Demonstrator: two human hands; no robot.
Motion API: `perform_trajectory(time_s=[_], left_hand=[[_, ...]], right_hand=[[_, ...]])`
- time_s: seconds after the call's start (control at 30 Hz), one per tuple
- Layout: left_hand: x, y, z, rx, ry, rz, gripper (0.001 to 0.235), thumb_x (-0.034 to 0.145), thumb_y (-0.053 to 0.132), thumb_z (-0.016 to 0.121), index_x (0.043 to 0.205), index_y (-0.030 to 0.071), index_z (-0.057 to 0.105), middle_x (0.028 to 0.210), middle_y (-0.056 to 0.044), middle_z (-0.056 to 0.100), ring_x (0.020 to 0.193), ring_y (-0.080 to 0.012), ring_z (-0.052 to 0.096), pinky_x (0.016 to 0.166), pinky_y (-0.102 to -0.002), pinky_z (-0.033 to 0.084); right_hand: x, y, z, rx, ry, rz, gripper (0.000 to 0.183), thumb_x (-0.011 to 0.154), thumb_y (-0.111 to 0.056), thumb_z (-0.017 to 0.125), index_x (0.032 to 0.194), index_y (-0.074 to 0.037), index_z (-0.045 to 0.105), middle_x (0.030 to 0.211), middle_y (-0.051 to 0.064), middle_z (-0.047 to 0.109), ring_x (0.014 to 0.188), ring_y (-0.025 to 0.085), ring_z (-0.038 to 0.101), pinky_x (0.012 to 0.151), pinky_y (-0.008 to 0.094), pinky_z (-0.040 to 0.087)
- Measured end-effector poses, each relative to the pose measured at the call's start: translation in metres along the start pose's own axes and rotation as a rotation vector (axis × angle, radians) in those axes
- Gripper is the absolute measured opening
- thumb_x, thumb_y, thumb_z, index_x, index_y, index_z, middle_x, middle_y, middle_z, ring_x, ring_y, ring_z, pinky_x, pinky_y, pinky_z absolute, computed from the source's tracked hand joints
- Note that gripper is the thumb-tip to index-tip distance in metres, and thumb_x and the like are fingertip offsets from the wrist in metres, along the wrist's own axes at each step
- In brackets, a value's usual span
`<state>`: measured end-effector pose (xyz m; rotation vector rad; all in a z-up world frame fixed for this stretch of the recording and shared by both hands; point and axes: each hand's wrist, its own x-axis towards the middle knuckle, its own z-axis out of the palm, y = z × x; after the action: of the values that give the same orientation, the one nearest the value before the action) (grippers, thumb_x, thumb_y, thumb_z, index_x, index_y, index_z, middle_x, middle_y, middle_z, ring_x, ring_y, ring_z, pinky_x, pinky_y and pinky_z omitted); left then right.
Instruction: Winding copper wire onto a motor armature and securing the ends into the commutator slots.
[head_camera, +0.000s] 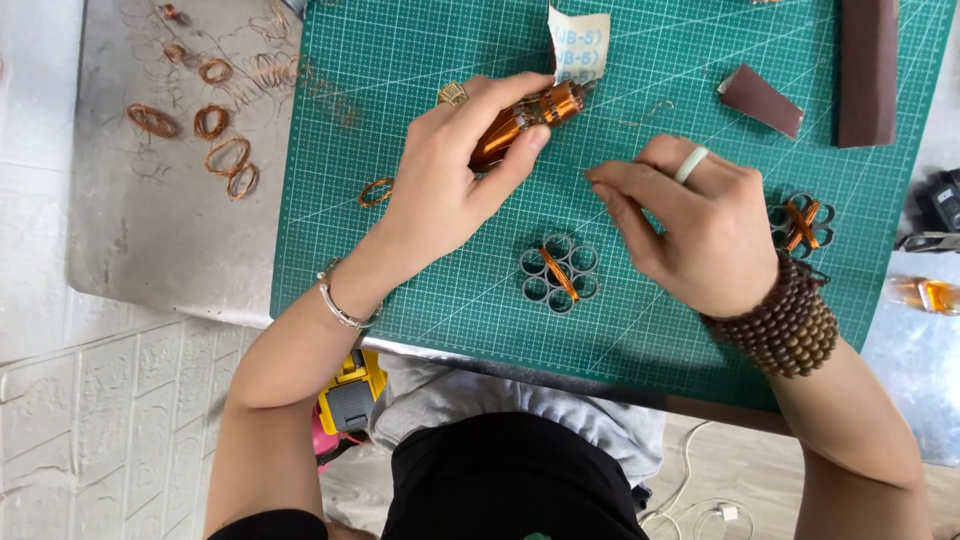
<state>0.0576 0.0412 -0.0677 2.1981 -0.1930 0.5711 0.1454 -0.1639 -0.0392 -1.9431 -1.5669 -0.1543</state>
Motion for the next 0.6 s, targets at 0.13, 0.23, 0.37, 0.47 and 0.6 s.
perform_trajectory(time_s=[0.13, 0.23, 0.37, 0.47, 0.6], left_hand=[[0.006, 0.01, -0.008, -0.188, -0.024, -0.125, 0.033, 0.1, 0.028, 0.041, 0.117, 0.003, 0.055, 0.072, 0.0, 0.055, 0.056, -0.0088, 0.043, 0.053, -0.024, 0.032], [0.006, 0.014, -0.011, -0.378, -0.062, -0.225, 0.035, 0.1, 0.03, 0.04, 0.119, 0.004, 0.053, 0.079, 0.0, 0.057, 0.052, -0.0052, 0.038, 0.048, -0.02, 0.029], [0.006, 0.013, -0.012, -0.501, -0.065, -0.338, 0.033, 0.097, 0.023, 0.045, 0.121, 0.002, 0.054, 0.078, -0.002, 0.056, 0.054, -0.0065, 0.04, 0.048, -0.021, 0.03], [0.002, 0.018, -0.015, -0.504, -0.064, -0.319, 0.03, 0.096, 0.02, 0.048, 0.118, 0.002, 0.054, 0.072, 0.001, 0.049, 0.054, -0.0061, 0.036, 0.051, -0.023, 0.028], [0.001, 0.019, -0.014, -0.414, -0.033, -0.293, 0.023, 0.091, 0.015, 0.048, 0.109, 0.003, 0.055, 0.068, 0.001, 0.046, 0.053, -0.0071, 0.034, 0.051, -0.024, 0.025]], right_hand=[[0.004, 0.002, -0.001, 0.119, -0.019, 0.032, 0.007, 0.094, 0.003, 0.062, 0.095, 0.007, 0.067, 0.078, 0.012, 0.06, 0.051, 0.016, 0.046, 0.045, 0.028, 0.036], [0.006, 0.005, 0.003, 0.214, -0.037, 0.093, 0.011, 0.092, -0.002, 0.06, 0.092, 0.004, 0.069, 0.067, 0.009, 0.056, 0.046, 0.015, 0.037, 0.042, 0.028, 0.03], [0.008, 0.009, 0.007, 0.326, -0.063, 0.195, 0.01, 0.09, -0.001, 0.059, 0.09, 0.005, 0.068, 0.061, 0.007, 0.052, 0.044, 0.015, 0.036, 0.042, 0.028, 0.028], [0.007, 0.007, 0.008, 0.356, -0.08, 0.2, 0.01, 0.089, 0.002, 0.059, 0.09, 0.007, 0.067, 0.061, 0.008, 0.052, 0.045, 0.015, 0.037, 0.042, 0.027, 0.028], [0.008, 0.003, 0.006, 0.321, -0.088, 0.164, 0.011, 0.089, 0.001, 0.058, 0.09, 0.006, 0.068, 0.059, 0.007, 0.052, 0.043, 0.014, 0.037, 0.04, 0.025, 0.027]])
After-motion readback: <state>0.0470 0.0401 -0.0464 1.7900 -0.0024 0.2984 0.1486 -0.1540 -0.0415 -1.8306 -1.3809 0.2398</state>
